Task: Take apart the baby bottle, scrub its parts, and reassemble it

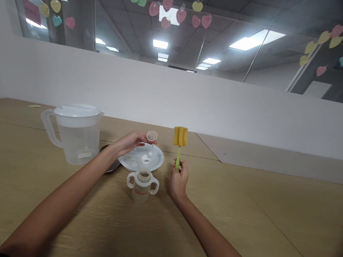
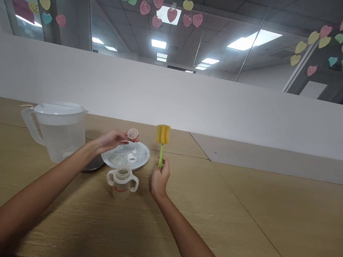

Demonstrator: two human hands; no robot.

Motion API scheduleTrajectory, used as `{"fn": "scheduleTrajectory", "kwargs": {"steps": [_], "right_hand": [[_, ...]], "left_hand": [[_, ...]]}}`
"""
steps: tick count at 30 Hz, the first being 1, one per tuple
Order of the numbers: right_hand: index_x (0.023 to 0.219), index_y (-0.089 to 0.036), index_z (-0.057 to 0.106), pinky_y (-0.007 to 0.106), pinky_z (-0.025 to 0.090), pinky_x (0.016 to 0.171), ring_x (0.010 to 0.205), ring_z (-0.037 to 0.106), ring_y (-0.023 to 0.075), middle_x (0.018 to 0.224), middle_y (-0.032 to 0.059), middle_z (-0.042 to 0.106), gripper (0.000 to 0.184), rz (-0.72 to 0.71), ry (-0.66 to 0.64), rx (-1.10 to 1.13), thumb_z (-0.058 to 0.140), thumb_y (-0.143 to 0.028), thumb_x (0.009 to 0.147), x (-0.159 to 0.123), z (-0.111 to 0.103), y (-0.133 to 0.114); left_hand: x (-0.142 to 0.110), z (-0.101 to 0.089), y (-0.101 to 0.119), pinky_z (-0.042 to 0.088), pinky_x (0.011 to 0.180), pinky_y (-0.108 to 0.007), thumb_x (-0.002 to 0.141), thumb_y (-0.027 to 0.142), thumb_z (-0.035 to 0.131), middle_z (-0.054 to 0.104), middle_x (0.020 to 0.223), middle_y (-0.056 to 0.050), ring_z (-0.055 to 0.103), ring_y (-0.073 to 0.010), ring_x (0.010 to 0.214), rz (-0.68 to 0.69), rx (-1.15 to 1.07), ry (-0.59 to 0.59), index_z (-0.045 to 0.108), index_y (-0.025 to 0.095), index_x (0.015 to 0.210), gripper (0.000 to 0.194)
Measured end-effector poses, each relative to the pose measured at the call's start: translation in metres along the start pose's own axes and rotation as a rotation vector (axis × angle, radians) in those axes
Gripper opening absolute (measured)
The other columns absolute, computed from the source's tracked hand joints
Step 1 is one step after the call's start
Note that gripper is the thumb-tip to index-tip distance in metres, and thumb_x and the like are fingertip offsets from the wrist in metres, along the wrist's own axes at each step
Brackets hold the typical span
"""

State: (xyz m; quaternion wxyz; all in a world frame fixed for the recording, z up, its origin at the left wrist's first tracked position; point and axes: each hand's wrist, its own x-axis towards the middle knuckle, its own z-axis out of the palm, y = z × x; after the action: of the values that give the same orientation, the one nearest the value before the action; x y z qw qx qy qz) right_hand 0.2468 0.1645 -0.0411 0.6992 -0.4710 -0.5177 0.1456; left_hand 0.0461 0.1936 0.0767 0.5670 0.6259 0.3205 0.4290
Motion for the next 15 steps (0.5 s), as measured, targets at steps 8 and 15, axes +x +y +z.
{"fn": "scheduleTrajectory", "kwargs": {"steps": [8,15], "right_hand": [[0.094,-0.018,0.054,0.025,0.038,0.068,0.072,0.051,0.0152,0.079,0.0021,0.057,0.028,-0.189,-0.254,-0.153,0.035,-0.037,0.09,-0.014,-0.002,-0.031],[0.094,-0.017,0.054,0.025,0.038,0.061,0.062,0.05,0.0151,0.072,0.002,0.057,0.032,-0.209,-0.249,-0.328,0.028,-0.036,0.092,-0.01,-0.002,-0.025]], "left_hand": [[0.002,0.008,-0.006,0.043,0.075,-0.031,0.064,0.038,0.066,0.07,0.085,-0.007,0.061,-0.0209,0.083,0.186,0.351,0.204,0.07,0.014,0.078,0.028],[0.003,0.007,-0.009,0.042,0.061,-0.026,0.071,0.046,0.06,0.062,0.062,-0.002,0.06,-0.0147,0.061,0.163,0.351,0.164,0.061,0.012,0.08,0.035]]}}
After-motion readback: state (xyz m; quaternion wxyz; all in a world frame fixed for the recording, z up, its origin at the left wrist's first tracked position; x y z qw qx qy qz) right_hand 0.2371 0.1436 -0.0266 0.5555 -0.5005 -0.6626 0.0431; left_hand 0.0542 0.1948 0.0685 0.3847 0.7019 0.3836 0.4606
